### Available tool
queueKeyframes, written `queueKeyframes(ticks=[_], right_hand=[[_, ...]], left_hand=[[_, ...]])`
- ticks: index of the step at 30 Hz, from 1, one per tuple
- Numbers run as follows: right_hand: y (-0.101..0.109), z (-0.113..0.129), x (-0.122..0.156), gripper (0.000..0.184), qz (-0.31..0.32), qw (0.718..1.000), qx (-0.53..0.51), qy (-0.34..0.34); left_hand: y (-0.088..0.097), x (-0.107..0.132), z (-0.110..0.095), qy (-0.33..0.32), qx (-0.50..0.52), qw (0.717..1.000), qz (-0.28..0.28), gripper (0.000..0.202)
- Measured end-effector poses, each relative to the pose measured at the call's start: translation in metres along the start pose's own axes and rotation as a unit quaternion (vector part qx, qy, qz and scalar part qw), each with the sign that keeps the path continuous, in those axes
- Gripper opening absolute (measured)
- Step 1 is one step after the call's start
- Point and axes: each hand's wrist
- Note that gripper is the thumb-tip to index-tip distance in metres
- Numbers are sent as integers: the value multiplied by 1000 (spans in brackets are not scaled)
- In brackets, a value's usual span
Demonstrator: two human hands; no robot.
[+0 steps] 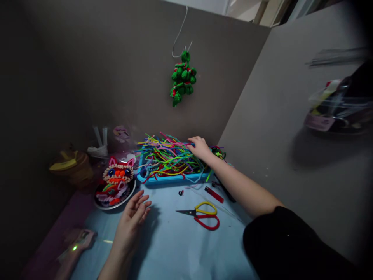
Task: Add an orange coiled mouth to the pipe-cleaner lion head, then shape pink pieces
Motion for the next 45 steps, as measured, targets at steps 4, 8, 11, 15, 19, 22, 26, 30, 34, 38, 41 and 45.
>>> queueKeyframes(ticks=[4, 8, 11, 15, 19, 22, 26, 30, 34, 38, 41, 45], right_hand=[[-25, 33, 10, 25, 30, 997, 22, 69], [-44, 61, 2, 24, 39, 995, 53, 81], [-43, 68, -12, 18, 34, 996, 36, 72], [-18, 66, -26, 23, -13, 997, 11, 72], [11, 61, -27, 29, -63, 996, 18, 59], [13, 61, -21, 31, -29, 995, 51, 78], [-15, 63, -9, 25, 72, 987, 85, 115], [-33, 61, -4, 21, 96, 983, 115, 106], [-12, 61, 2, 25, 74, 985, 127, 90], [25, 58, 14, 29, 62, 981, 174, 58], [45, 46, 20, 18, 122, 969, 216, 8], [50, 25, 26, 20, 129, 970, 204, -23]], left_hand=[[-3, 2, 1, 15, -23, 1000, 4, 59], [-4, 2, 5, 17, -50, 999, -6, 59], [-3, 2, 5, 17, -60, 998, -13, 58], [-4, 3, 3, 37, -45, 998, -11, 56], [-8, 4, 4, 52, -25, 998, -7, 56], [-9, 4, 6, 55, -19, 998, -5, 57], [-6, 3, 7, 49, -17, 999, -7, 57], [-5, 2, 7, 52, -25, 998, -9, 53], [-6, 2, 5, 52, -18, 998, -18, 51], [-8, 4, 3, 65, 6, 998, -26, 48], [-8, 3, 4, 75, 21, 997, -27, 49], [-6, 2, 7, 73, 5, 997, -30, 50]])
Point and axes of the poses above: each hand's wrist, its own x-axis away from the middle knuckle, its own y-axis out of the back of the hand, z = x × y, and after that the axes turned 9 degrees about z, right-handed
